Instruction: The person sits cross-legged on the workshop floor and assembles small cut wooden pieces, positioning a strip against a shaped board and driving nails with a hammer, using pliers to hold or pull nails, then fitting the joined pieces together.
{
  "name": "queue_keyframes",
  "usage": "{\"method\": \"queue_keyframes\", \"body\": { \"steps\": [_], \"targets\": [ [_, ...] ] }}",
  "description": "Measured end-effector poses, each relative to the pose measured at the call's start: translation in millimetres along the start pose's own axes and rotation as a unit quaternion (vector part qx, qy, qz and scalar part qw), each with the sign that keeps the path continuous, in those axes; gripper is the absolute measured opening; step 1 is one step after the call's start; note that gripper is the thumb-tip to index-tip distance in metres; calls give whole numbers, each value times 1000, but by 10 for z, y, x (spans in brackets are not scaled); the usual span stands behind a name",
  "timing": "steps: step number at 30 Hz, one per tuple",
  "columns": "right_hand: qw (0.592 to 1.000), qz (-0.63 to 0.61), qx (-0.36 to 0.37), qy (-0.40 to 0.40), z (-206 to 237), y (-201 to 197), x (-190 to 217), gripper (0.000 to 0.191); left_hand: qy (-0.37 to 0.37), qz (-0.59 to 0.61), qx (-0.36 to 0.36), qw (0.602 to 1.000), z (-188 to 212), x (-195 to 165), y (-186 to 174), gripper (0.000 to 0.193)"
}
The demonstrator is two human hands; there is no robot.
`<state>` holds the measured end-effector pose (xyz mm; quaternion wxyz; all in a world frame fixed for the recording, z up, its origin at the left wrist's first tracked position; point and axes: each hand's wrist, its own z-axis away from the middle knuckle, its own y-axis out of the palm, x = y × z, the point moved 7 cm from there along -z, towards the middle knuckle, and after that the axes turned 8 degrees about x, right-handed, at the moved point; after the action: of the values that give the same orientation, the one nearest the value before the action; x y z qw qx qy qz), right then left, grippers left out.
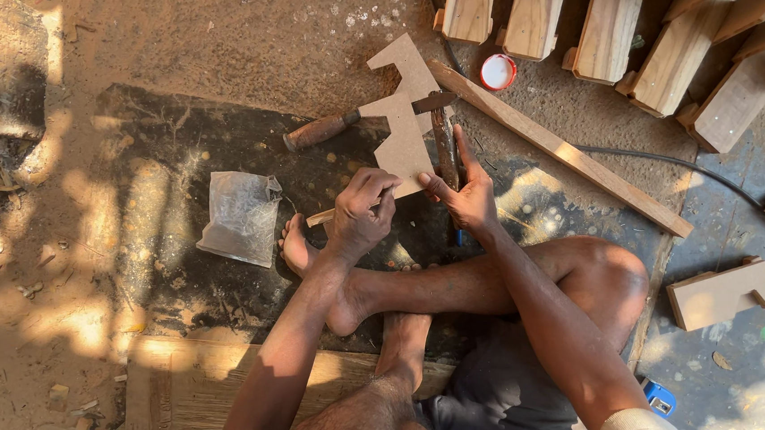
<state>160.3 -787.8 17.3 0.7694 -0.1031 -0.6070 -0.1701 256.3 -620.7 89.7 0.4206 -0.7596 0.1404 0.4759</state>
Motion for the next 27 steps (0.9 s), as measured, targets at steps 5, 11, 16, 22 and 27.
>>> {"method": "queue_keyframes", "body": {
  "steps": [5,11,16,22,27],
  "targets": [
    [1000,-2,0,5,-5,-5,-2,101,-2,14,3,1000,26,61,75,18],
    [1000,1,-5,12,-8,-18,-14,102,-3,29,-1,1000,30,86,104,20],
    [1000,7,-4,12,-3,-33,-5,102,-14,24,1,1000,40,131,159,20],
    [999,35,-9,31,4,-55,-12,104,-18,4,9,1000,41,144,188,21],
    [999,23,-7,23,-3,-49,-2,104,-6,-18,11,1000,34,88,169,21]
  ]
}}
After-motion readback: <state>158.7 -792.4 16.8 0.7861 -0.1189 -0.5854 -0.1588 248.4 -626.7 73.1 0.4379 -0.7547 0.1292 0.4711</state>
